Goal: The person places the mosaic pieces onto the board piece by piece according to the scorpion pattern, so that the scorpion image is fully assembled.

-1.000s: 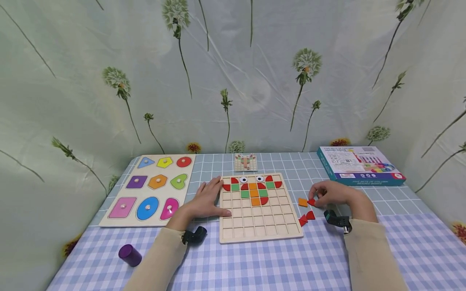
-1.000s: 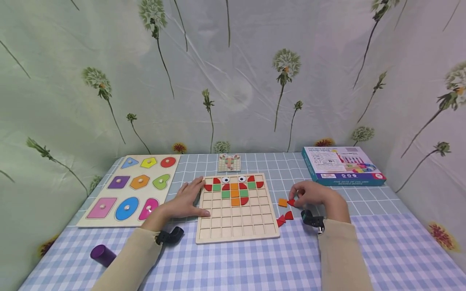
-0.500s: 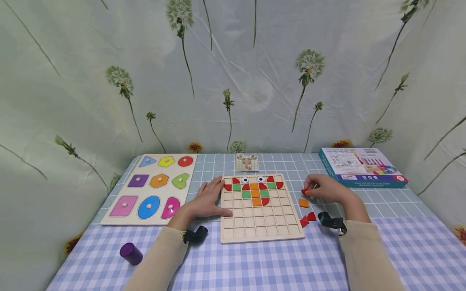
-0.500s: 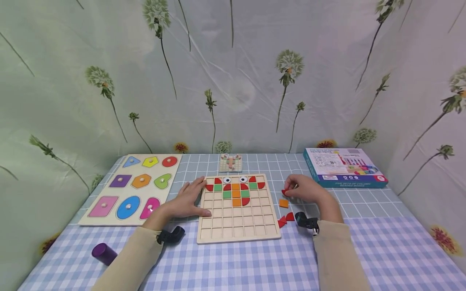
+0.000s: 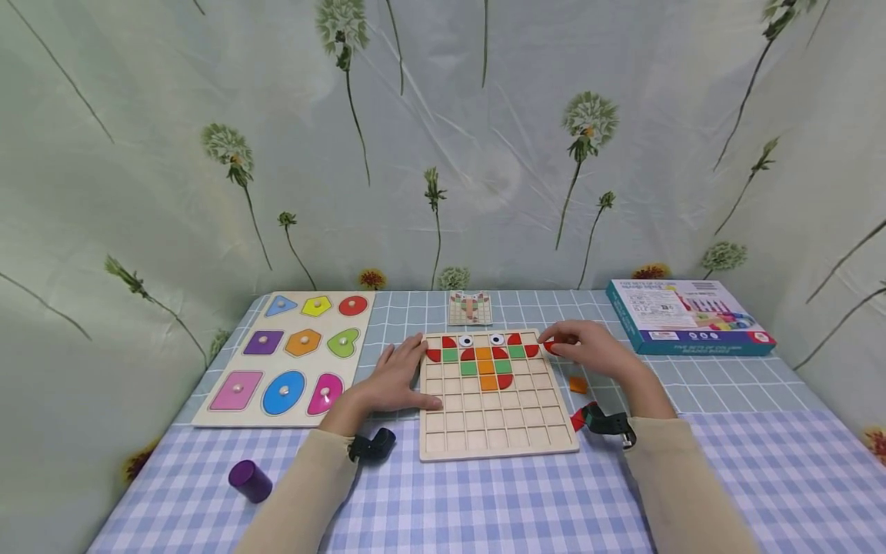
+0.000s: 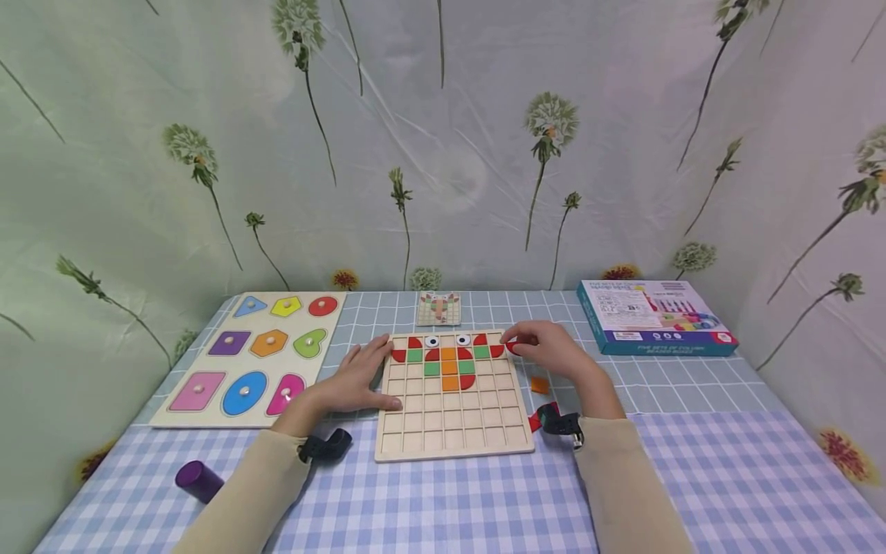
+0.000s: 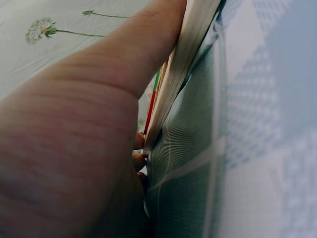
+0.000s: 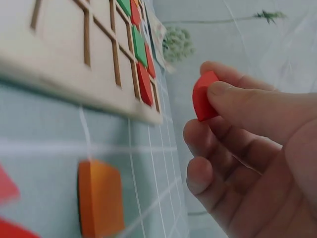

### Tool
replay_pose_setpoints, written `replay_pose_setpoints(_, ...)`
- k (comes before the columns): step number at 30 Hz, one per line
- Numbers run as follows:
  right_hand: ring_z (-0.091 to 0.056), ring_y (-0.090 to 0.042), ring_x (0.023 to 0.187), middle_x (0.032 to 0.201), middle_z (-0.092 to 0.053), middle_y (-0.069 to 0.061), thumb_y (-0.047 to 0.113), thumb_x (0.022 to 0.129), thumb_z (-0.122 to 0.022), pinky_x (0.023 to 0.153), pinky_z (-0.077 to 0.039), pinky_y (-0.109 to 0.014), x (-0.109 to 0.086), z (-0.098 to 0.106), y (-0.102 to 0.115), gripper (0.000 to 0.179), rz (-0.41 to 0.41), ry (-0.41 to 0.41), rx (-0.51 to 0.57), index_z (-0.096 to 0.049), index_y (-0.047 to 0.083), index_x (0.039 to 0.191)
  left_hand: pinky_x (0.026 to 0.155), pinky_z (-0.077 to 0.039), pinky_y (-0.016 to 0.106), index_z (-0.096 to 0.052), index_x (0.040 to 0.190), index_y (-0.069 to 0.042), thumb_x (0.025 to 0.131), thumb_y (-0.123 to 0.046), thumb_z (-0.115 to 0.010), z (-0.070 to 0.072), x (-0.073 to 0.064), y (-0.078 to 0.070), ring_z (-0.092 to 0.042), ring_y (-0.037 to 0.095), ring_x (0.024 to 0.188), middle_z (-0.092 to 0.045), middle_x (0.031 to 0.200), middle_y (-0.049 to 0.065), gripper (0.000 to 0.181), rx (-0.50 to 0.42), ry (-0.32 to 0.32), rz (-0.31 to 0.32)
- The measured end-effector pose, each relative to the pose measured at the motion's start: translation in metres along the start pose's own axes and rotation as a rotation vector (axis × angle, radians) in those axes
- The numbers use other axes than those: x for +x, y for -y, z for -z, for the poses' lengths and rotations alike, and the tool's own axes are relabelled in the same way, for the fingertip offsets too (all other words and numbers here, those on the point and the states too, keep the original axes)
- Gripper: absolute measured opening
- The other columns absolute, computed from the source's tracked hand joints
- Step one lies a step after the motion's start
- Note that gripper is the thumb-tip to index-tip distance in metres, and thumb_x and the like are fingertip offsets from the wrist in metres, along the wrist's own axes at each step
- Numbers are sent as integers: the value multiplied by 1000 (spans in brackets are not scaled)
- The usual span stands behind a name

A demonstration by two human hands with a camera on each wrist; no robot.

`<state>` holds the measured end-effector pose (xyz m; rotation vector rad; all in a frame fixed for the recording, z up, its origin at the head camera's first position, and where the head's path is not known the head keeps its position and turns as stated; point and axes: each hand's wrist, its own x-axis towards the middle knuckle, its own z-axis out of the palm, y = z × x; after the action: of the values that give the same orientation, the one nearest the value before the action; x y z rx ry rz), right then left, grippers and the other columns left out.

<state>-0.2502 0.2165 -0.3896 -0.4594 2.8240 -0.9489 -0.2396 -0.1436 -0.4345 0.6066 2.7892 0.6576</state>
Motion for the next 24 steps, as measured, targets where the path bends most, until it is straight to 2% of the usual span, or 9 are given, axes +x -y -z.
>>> replay_pose_setpoints(9,-55,-22,87,102,-69,-8,9,96,-62,70,-50,-26,10,-15,25,19,2,-18,-12,-74,13,111,128,0,54,-22,159,-7,76,-59,-78,0,0,1,-9,28,158,-13,169,10,113,-2,4,10)
replay_pose_setpoints(16,-55,-19,81,102,-69,-7,7,96,-62,66,-49,-26,15,-31,42,19,60,24,-14,-73,13,111,128,0,54,-22,159,-6,76,-58,-78,0,0,1,-10,28,158,-13,169,11,113,-2,-3,-7)
replay_pose_setpoints(24,-55,-16,76,96,-69,-6,2,94,-62,71,-49,-28,16,-50,56,19,136,36,-7,-72,13,106,128,1,54,-22,159,-7,76,-59,-78,0,0,1,-9,27,158,-13,169,10,113,1,2,1)
